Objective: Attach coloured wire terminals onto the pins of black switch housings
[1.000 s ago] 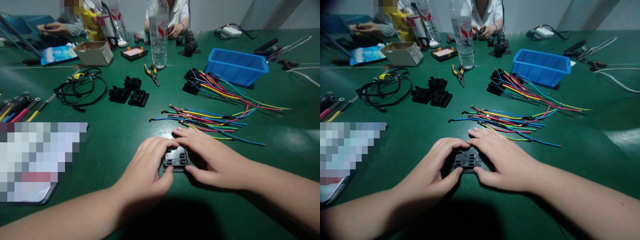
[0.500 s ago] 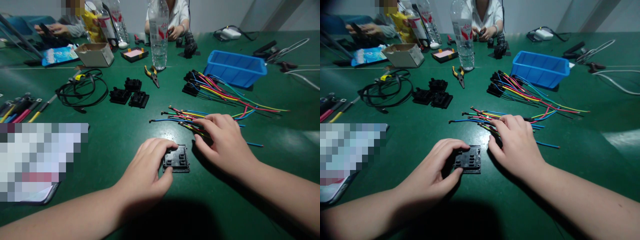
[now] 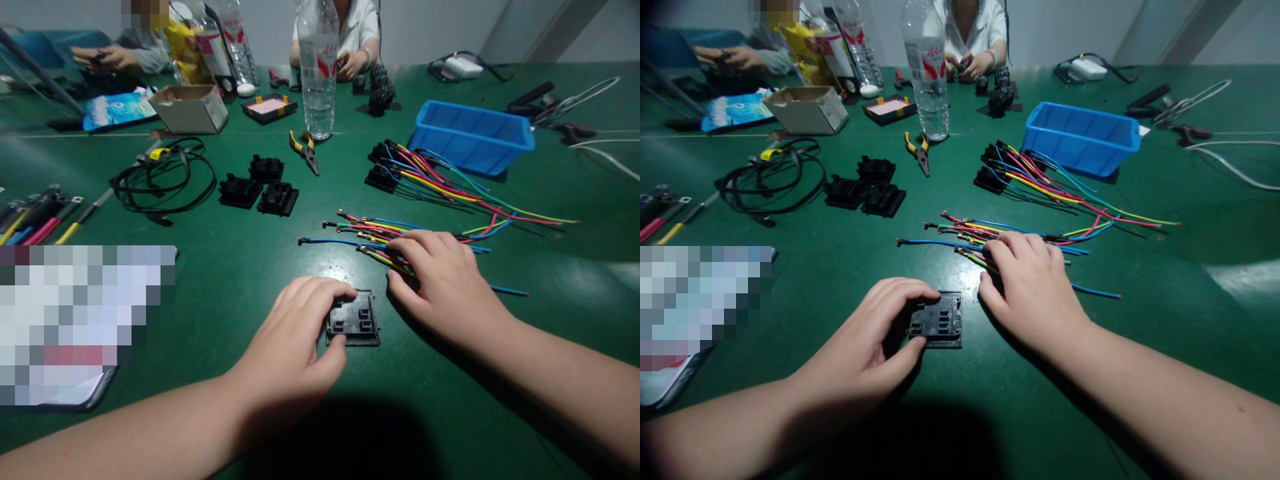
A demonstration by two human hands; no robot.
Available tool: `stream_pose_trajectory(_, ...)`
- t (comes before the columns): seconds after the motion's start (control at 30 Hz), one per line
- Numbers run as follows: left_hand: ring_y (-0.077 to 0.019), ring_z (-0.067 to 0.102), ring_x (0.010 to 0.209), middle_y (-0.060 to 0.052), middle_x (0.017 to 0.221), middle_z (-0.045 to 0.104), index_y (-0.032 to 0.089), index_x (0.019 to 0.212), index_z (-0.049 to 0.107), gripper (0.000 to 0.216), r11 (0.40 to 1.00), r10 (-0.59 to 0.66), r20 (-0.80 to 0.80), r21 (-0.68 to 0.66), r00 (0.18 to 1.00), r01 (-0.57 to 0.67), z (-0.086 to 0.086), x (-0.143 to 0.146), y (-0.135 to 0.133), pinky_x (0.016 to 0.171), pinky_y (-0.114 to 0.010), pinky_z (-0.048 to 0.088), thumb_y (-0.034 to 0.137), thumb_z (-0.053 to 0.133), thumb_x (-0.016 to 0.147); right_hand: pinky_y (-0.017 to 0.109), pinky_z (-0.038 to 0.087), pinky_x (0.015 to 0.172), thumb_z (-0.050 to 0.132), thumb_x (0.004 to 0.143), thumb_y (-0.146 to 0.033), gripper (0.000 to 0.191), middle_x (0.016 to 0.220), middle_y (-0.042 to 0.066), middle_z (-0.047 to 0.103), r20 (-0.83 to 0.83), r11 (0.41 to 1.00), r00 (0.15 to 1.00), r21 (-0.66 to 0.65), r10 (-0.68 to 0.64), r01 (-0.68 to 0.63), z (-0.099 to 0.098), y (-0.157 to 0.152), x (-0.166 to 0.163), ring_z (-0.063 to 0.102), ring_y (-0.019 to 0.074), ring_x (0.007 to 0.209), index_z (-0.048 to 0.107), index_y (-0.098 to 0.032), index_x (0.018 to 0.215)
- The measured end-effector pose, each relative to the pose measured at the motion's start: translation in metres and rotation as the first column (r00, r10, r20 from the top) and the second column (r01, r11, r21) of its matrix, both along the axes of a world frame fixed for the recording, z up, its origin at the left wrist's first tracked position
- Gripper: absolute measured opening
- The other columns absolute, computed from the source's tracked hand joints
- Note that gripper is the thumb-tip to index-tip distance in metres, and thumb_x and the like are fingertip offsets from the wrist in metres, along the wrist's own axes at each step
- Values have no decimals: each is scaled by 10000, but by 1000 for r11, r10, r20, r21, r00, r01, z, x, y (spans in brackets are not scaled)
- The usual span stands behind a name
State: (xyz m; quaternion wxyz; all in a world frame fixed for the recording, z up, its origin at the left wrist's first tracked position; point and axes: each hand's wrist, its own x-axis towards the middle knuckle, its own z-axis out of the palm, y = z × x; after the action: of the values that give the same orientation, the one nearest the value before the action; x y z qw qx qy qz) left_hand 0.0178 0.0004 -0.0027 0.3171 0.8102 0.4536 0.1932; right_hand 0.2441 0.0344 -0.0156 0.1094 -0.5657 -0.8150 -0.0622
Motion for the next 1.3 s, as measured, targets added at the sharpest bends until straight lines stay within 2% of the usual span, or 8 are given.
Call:
stream_pose_trajectory(0.2,-228,471,1131,-49,1188,542,234,1160,461,414,1000,0,0,-1,1000,0,-1,-1,0,1006,-420,388,109,526,771,491,407,836,458,885,-362,330,1246,125,575,0,1000,1000,30,-6,6,-3,-1,0,495,333,1118,587,-192,1137)
stream_pose_trajectory(0.43,-217,466,1135,-36,1191,535,243,1163,455,415,1000,2,-5,1,1000,-2,-1,0,0,1013,-406,380,109,525,777,553,384,932,460,883,-365,350,1273,117,566,-19,1000,1000,7,-21,21,-2,-1,-1,475,336,1179,583,-192,1162)
stream_pose_trajectory(0.7,-221,467,1133,-41,1193,538,233,1166,460,420,1000,-2,-8,2,1000,2,-1,0,1,1007,-408,388,107,528,770,475,424,903,452,888,-349,360,1275,130,562,-14,1000,1000,-14,14,-14,-1,0,0,493,324,1140,576,-160,1168)
stream_pose_trajectory(0.9,-216,468,1136,-35,1190,534,238,1165,459,421,1000,2,2,9,1000,-2,-3,0,0,1006,-404,387,107,527,771,478,432,878,454,891,-344,348,1259,119,563,-21,1000,1000,-15,1,-2,-2,-1,-1,509,320,1112,577,-172,1167)
stream_pose_trajectory(1.07,-215,469,1139,-32,1189,536,245,1163,463,418,1000,0,10,13,1000,0,-4,-1,1,1001,-400,392,113,528,772,493,424,890,489,873,-327,317,1205,116,584,-76,1000,997,-14,24,-25,-2,0,-1,533,311,1088,591,-176,1132)
stream_pose_trajectory(1.3,-222,470,1146,-37,1195,544,239,1160,468,409,1000,1,9,21,1000,-1,-4,1,1,1009,-407,383,116,530,775,419,454,879,501,881,-250,206,1057,81,642,-253,985,955,-40,154,-169,1,1,0,577,237,995,640,-163,1006)
